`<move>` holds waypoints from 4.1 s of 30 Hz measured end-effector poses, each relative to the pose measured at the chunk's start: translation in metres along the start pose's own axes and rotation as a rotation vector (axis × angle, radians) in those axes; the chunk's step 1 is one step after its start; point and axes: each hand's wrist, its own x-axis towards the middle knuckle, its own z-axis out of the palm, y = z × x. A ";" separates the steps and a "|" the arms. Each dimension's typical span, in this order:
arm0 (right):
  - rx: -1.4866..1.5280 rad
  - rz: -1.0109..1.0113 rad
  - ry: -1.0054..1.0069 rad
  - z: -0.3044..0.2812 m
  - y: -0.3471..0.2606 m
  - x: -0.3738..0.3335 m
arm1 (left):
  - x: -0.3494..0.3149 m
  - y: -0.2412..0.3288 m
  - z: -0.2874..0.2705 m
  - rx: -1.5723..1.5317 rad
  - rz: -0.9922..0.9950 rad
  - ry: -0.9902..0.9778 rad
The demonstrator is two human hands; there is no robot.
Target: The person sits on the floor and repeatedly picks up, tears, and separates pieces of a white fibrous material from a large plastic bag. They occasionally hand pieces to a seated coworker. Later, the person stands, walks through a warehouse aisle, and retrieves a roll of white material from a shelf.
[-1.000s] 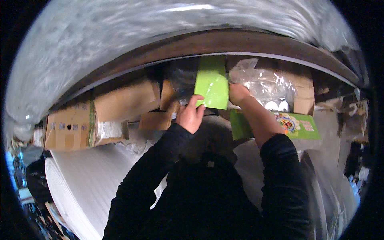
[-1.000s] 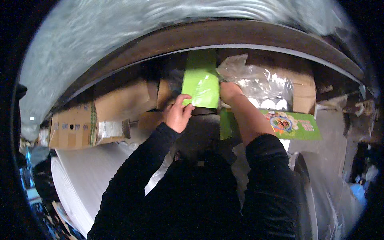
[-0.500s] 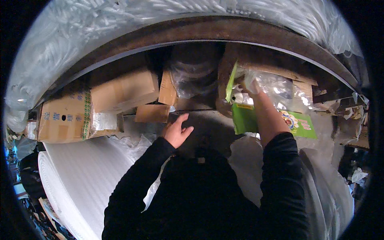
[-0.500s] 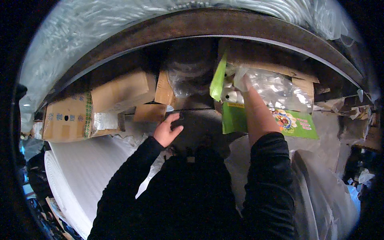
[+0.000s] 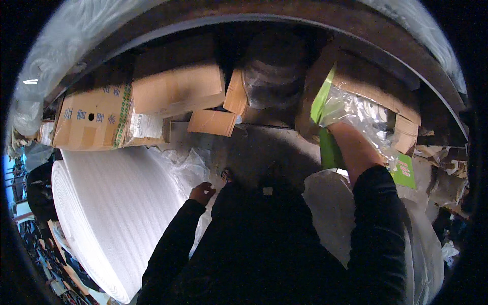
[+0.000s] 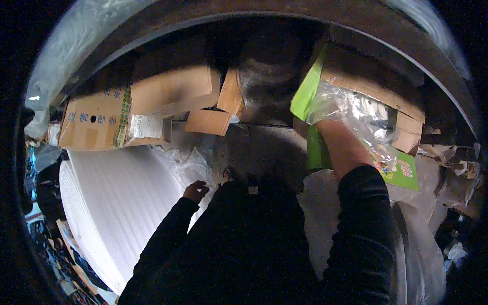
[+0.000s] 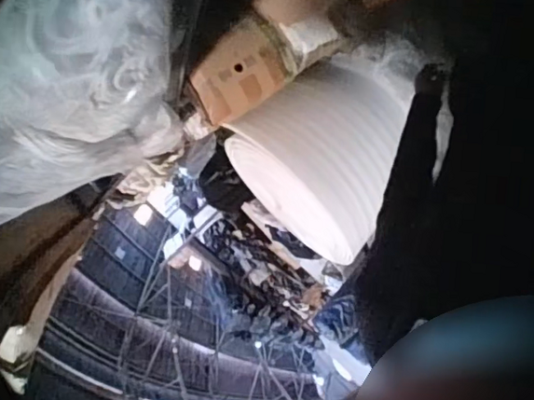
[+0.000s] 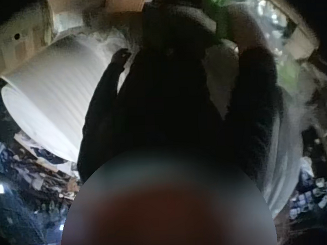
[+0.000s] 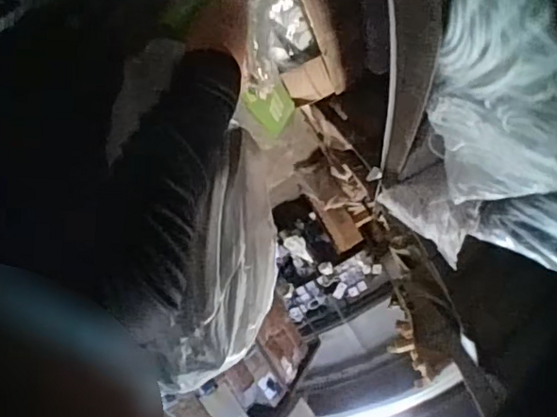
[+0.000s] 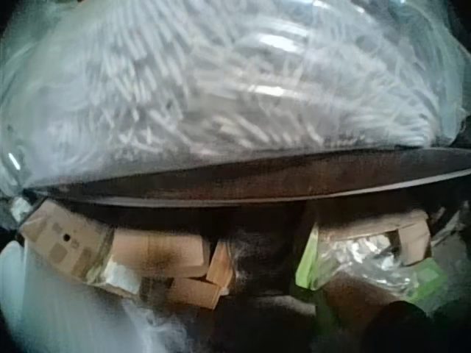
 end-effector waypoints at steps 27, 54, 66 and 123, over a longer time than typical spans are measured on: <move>0.996 0.281 0.806 -0.130 -0.009 -0.276 | -0.083 -0.177 -0.042 -0.416 -0.082 -0.019; 1.664 -0.474 -0.518 0.083 -0.380 -0.335 | -0.163 0.020 -0.206 -1.238 0.939 0.047; 0.565 -0.695 -0.313 0.103 -0.439 -0.302 | -0.225 -0.044 -0.271 -0.387 0.756 0.960; 0.629 -0.183 -0.377 0.124 -0.241 -0.031 | -0.011 0.104 -0.253 -2.009 1.211 -0.707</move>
